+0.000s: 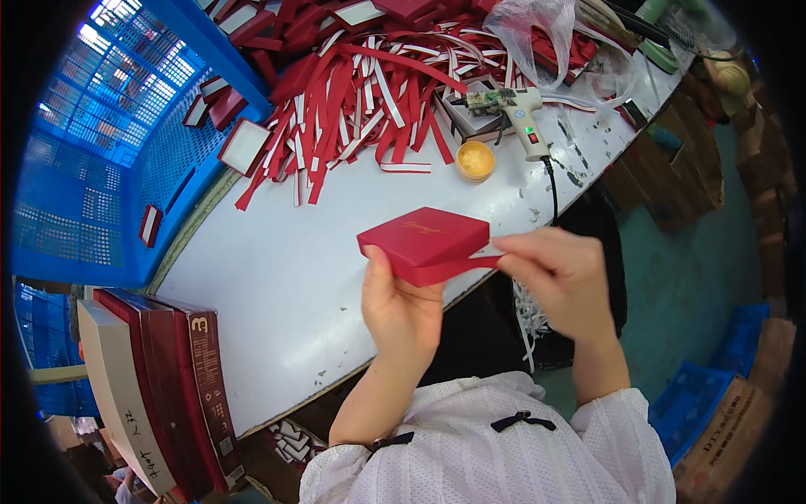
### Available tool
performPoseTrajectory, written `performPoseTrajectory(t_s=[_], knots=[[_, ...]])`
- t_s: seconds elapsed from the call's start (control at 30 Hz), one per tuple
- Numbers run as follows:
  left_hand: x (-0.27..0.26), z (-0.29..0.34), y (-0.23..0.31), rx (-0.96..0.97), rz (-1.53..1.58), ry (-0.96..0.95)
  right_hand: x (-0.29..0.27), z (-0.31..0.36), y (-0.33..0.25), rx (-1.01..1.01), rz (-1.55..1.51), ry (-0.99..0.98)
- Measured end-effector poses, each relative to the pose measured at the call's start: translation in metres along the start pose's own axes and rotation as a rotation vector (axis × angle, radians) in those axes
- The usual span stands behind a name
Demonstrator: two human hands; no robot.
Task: The person wraps small red boxes with red ribbons by hand. They pick up a box, thread a ribbon through a slot, pull it tight, and place the finished box into a stack. The process is repeated continuously throughout the video.
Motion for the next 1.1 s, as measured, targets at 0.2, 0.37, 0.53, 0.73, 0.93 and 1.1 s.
performPoseTrajectory(t_s=[0.2,0.37,0.53,0.73,0.93,1.1], knots=[[-0.005,0.001,0.009,-0.153,0.421,-0.029,-0.009,-0.003,0.009,0.073,-0.108,0.071],[-0.01,0.002,0.01,-0.21,0.499,-0.02,-0.005,-0.005,0.014,0.084,-0.143,0.094],[-0.01,0.006,0.007,-0.268,0.574,-0.001,-0.001,-0.004,0.02,0.139,-0.232,0.091],[-0.024,0.008,0.009,-0.333,0.749,-0.044,-0.009,0.001,0.026,0.129,-0.253,0.209],[-0.033,0.006,0.005,-0.376,0.7,-0.126,-0.002,0.015,0.029,0.215,-0.83,0.222],[-0.044,0.001,-0.012,-0.534,0.557,-0.055,0.008,0.016,0.016,0.113,-0.657,0.174]])
Point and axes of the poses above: each hand's wrist, its own z-axis away from the middle knuckle, its own x-axis out of the palm, y = z × x, the point moved 2 cm from there along -z, towards the middle knuckle, and after that the axes turned 7 degrees about -y, right-handed, at the moved point
